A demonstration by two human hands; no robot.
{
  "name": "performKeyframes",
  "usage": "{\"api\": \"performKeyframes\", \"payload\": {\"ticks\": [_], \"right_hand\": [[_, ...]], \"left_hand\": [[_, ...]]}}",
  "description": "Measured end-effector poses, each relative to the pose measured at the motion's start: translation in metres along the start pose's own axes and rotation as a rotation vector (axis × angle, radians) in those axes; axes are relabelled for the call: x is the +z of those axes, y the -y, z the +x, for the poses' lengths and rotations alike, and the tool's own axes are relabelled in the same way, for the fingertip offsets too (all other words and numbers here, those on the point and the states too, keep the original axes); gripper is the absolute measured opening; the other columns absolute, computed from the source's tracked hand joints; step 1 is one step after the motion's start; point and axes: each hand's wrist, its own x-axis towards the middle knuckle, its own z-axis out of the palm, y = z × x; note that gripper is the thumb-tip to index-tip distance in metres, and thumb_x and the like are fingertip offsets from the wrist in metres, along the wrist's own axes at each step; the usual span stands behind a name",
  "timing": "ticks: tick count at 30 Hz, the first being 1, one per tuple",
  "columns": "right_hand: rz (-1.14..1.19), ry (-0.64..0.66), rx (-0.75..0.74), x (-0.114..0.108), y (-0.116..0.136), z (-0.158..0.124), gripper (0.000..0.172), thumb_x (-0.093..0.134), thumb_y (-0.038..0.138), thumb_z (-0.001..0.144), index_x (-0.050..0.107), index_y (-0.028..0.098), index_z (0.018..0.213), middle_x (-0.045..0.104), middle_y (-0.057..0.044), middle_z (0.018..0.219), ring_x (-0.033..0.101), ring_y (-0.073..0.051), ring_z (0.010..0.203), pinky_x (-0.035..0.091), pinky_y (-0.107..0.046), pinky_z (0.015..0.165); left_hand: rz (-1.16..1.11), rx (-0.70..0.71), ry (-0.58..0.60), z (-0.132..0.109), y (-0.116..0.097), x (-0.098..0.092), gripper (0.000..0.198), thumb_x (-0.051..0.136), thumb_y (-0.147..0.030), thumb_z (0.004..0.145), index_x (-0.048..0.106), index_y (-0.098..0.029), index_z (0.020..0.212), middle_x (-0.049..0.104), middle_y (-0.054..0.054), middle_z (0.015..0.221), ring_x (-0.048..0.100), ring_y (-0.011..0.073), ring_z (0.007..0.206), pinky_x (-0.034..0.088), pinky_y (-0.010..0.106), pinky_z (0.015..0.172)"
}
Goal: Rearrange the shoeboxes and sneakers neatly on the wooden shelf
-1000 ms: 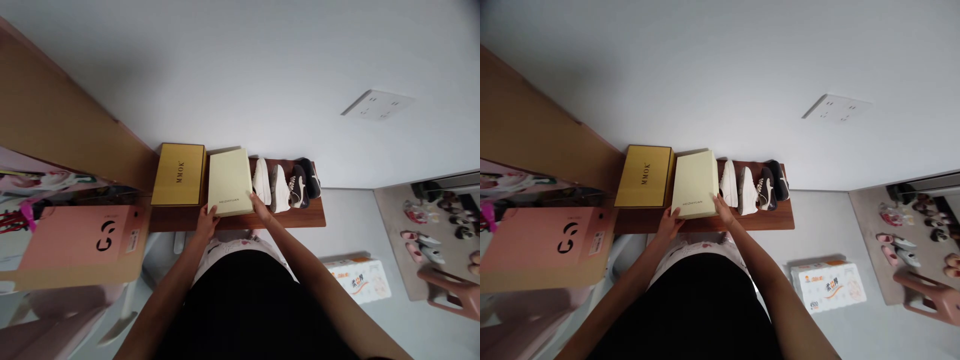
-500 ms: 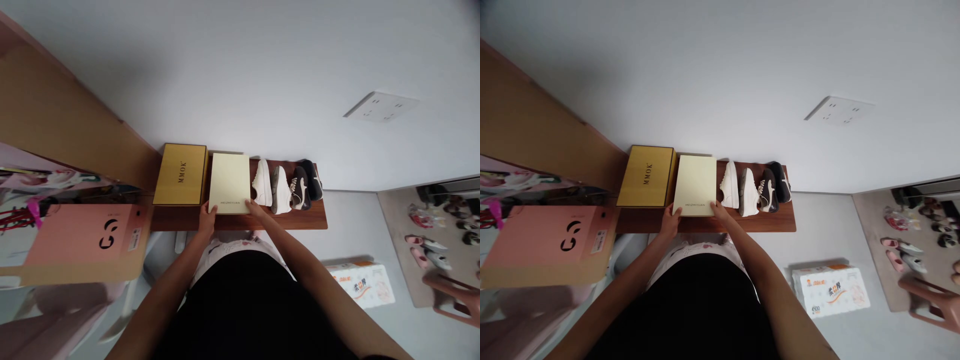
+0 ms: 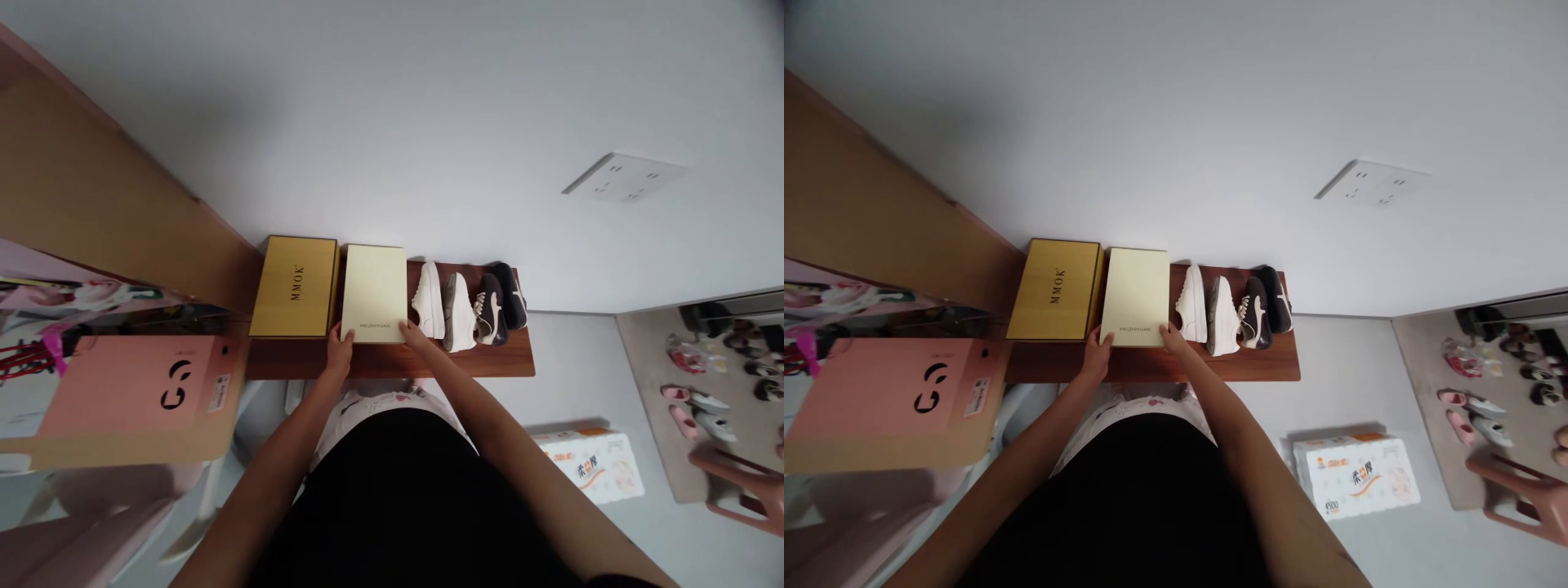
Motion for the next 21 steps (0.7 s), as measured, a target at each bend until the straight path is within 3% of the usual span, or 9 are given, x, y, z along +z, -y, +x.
{"api": "performKeyframes", "payload": {"ticks": [7,16,19,21], "right_hand": [[-0.005,-0.014,0.012,0.001,0.003,0.011,0.058,0.053,0.06,0.095,0.06,0.02,0.136,0.069,-0.014,0.13,0.067,-0.029,0.115,0.058,-0.053,0.096],[-0.003,-0.006,-0.026,0.004,0.007,0.01,0.056,0.052,0.057,0.097,0.06,0.018,0.136,0.068,-0.014,0.133,0.064,-0.029,0.123,0.052,-0.053,0.106],[-0.074,-0.078,-0.09,0.003,0.006,0.002,0.056,0.057,0.053,0.095,0.061,0.016,0.136,0.066,-0.015,0.139,0.059,-0.03,0.133,0.041,-0.051,0.118],[-0.077,-0.137,-0.121,-0.004,0.0,-0.007,0.059,0.062,0.054,0.091,0.062,0.017,0.137,0.064,-0.015,0.143,0.055,-0.031,0.139,0.035,-0.049,0.123]], "left_hand": [[0.068,0.018,-0.017,0.004,-0.006,0.002,0.045,0.072,-0.027,0.088,0.059,-0.021,0.131,0.068,0.013,0.134,0.064,0.0237,0.126,0.045,0.04,0.113],[0.093,0.033,-0.035,0.004,-0.014,0.004,0.045,0.073,-0.027,0.087,0.061,-0.019,0.13,0.068,0.016,0.133,0.064,0.0268,0.126,0.045,0.041,0.114],[0.189,0.04,-0.068,-0.005,-0.022,0.0,0.051,0.074,-0.029,0.086,0.06,-0.018,0.133,0.062,0.018,0.142,0.056,0.0307,0.137,0.037,0.043,0.121],[0.262,0.116,-0.079,-0.018,-0.026,-0.003,0.059,0.075,-0.03,0.086,0.056,-0.017,0.14,0.053,0.02,0.153,0.045,0.0321,0.147,0.029,0.044,0.126]]}}
